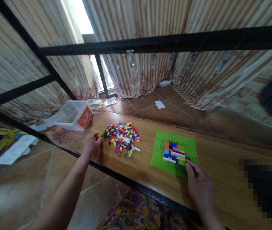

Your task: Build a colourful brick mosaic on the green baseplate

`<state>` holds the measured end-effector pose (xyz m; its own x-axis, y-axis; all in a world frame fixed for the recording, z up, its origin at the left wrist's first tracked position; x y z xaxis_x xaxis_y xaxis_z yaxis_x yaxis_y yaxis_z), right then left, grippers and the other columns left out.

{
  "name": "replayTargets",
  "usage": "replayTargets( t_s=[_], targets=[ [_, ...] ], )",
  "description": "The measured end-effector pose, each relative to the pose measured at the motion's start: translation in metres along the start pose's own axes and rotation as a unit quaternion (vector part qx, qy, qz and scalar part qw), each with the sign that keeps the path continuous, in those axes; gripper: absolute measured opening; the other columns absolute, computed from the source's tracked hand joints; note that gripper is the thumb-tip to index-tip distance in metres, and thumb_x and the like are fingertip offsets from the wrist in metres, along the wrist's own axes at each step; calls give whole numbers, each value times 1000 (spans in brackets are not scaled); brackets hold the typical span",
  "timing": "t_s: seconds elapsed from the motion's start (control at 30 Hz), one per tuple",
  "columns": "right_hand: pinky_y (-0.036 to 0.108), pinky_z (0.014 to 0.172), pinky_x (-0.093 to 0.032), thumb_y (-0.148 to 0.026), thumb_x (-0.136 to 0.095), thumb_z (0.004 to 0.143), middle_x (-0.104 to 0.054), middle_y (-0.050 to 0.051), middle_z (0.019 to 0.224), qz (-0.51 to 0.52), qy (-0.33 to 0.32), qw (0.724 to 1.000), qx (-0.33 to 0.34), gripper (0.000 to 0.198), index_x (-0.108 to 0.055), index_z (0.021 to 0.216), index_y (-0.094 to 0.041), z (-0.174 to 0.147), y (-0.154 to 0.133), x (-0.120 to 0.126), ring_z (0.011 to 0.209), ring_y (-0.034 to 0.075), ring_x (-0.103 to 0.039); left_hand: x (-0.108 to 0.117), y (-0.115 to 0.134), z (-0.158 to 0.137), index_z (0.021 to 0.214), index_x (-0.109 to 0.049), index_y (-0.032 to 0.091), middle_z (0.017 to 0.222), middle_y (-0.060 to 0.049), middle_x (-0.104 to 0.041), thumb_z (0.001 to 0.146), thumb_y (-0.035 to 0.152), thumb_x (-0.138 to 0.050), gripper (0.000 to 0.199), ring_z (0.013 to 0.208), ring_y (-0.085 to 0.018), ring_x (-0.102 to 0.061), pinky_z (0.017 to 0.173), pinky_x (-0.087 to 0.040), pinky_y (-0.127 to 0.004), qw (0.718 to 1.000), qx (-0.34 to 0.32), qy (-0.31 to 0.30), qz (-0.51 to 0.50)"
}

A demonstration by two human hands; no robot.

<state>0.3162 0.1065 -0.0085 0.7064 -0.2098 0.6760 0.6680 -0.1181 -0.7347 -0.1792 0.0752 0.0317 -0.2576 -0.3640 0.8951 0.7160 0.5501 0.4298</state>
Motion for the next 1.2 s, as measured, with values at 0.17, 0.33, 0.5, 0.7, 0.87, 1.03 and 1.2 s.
replayTargets(
  t_s=[0.17, 0.33, 0.5, 0.7, 0.87, 1.03, 1.2],
  targets=[
    [42, 88, -49, -51, -48, 85, -71, 10, 106, 62, 29, 997, 39, 41, -71, 99, -21, -5, -6, -2, 98, 27, -65, -3, 5, 3, 93, -66, 14, 98, -12, -66, 81, 29, -52, 24, 89, -24, -62, 80, -48, -35, 999, -30, -14, 2],
    [41, 88, -49, -49, -47, 88, -71, 10, 102, 101, 67, 990, 69, 39, -70, 96, -19, -10, -14, -2, 94, 23, -65, -7, 37, -43, 100, -64, 16, 90, -5, -67, 81, 39, -56, 30, 64, -16, -60, 63, -50, -28, 985, -77, -33, -152],
    [40, 87, -49, -46, -45, 91, -71, 9, 99, 101, 66, 989, 87, 36, -70, 96, -20, -11, -20, -2, 93, 22, -64, -32, 131, -113, 97, -65, 19, 94, -6, -65, 86, 29, -54, 19, 76, -15, -62, 69, -52, -27, 924, -282, -155, -207],
    [38, 87, -49, -41, -44, 93, -69, 8, 98, 127, 59, 985, 97, 33, -69, 98, -20, -12, -27, 2, 93, 22, -64, -67, 213, -158, 101, -62, 21, 98, -5, -65, 89, 21, -51, 16, 79, -15, -63, 74, -52, -28, 868, -377, -242, -214],
    [36, 88, -48, -39, -44, 93, -69, 8, 98, 137, 54, 984, 96, 32, -69, 101, -20, -12, -30, 3, 93, 21, -64, -90, 244, -176, 103, -60, 20, 103, -7, -64, 90, 19, -51, 16, 96, -21, -61, 85, -49, -34, 852, -422, -247, -187],
    [38, 88, -49, -39, -43, 93, -69, 8, 98, 138, 53, 984, 95, 32, -68, 100, -20, -10, -28, 1, 93, 21, -64, -97, 257, -176, 101, -60, 20, 103, -6, -63, 91, 22, -51, 14, 99, -22, -58, 89, -46, -37, 845, -472, -207, -142],
    [37, 87, -49, -38, -43, 93, -69, 8, 98, 149, 52, 983, 98, 31, -68, 101, -21, -10, -27, 1, 93, 20, -63, -96, 260, -173, 96, -64, 20, 103, -6, -63, 92, 23, -50, 15, 96, -20, -58, 87, -46, -35, 852, -479, -169, -129]
  ],
)
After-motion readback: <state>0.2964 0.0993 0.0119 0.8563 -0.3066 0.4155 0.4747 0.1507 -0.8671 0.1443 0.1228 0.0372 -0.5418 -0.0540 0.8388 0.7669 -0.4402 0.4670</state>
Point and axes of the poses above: each hand's wrist, its own z-axis towards the middle knuckle, its own x-axis out of the back of the hand, y = z × x, the point moved 5 cm from there along z, towards the middle knuckle
